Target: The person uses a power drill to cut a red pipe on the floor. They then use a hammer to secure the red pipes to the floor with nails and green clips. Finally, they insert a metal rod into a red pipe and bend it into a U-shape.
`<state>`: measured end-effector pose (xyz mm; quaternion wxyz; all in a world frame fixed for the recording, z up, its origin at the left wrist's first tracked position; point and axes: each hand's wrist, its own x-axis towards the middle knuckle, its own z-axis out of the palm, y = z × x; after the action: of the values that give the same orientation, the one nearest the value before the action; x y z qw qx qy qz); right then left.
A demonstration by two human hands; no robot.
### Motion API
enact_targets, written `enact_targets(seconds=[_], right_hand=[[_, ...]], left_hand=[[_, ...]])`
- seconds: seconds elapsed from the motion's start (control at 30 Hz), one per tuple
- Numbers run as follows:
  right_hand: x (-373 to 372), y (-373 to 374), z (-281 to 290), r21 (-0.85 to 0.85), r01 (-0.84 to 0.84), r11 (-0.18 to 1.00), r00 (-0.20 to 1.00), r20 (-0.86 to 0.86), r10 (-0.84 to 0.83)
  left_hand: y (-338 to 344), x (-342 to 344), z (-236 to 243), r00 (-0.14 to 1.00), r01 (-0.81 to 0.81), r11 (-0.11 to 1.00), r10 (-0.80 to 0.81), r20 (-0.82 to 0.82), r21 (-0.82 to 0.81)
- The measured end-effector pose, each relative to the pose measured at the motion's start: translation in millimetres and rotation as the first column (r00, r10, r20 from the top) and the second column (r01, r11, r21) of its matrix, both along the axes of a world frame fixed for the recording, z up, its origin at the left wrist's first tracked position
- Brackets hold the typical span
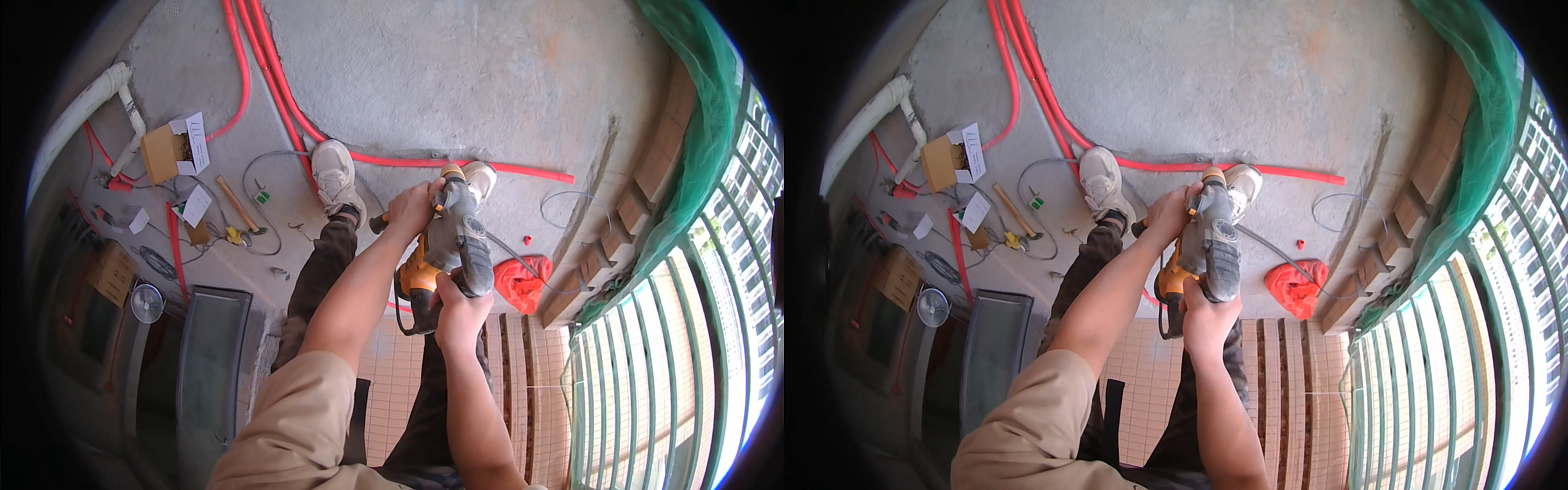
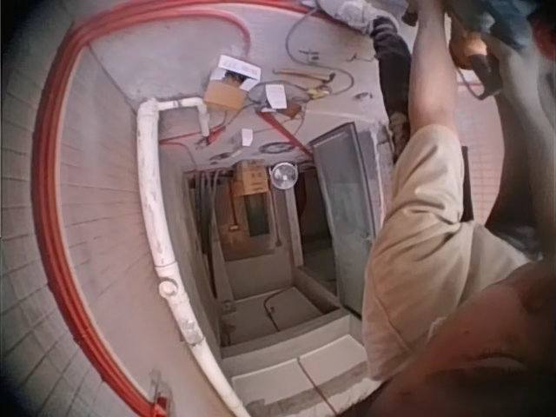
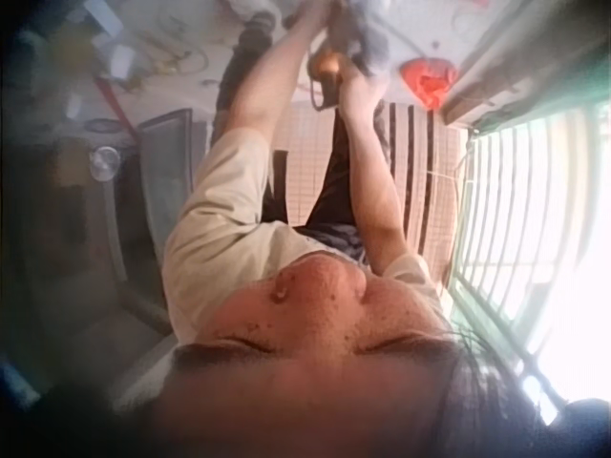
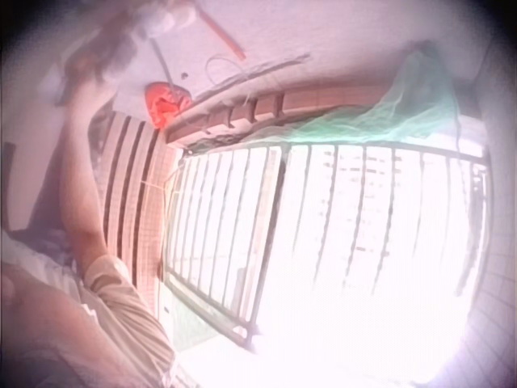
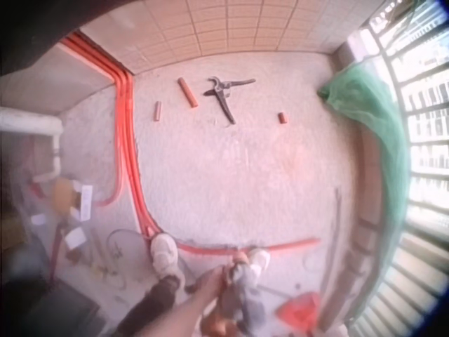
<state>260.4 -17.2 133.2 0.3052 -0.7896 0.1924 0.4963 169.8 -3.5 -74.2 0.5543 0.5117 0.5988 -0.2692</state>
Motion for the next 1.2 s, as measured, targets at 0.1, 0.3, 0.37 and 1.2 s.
enact_targets(seconds=[0.1, 0.3, 0.37, 1.2], right_hand=[[-1.6, -2.6, -2.7, 0.013, -0.025, 1.000, 1.000, -0.012, 0.025], [-1.6, -3.0, -7.4, 0.000, -0.022, 1.000, 1.000, 0.010, 0.022], [-2.2, -4.2, -8.7, -0.002, -0.024, 1.000, 1.000, 0.015, 0.024], [-6.3, -22.0, -12.6, 0.025, 0.022, 0.999, 0.999, -0.027, -0.021]], left_hand=[[-1.7, -2.7, -4.3, 1.000, -0.022, 1.000, 0.022, -0.010, -0.017], [2.5, -0.2, -3.8, 1.000, -0.022, 0.999, 0.022, -0.009, -0.049], [3.5, 0.4, -3.3, 0.999, -0.026, 0.998, 0.024, -0.028, -0.049], [-8.6, -14.9, -22.0, 0.993, -0.087, 0.993, 0.093, 0.073, -0.085]])
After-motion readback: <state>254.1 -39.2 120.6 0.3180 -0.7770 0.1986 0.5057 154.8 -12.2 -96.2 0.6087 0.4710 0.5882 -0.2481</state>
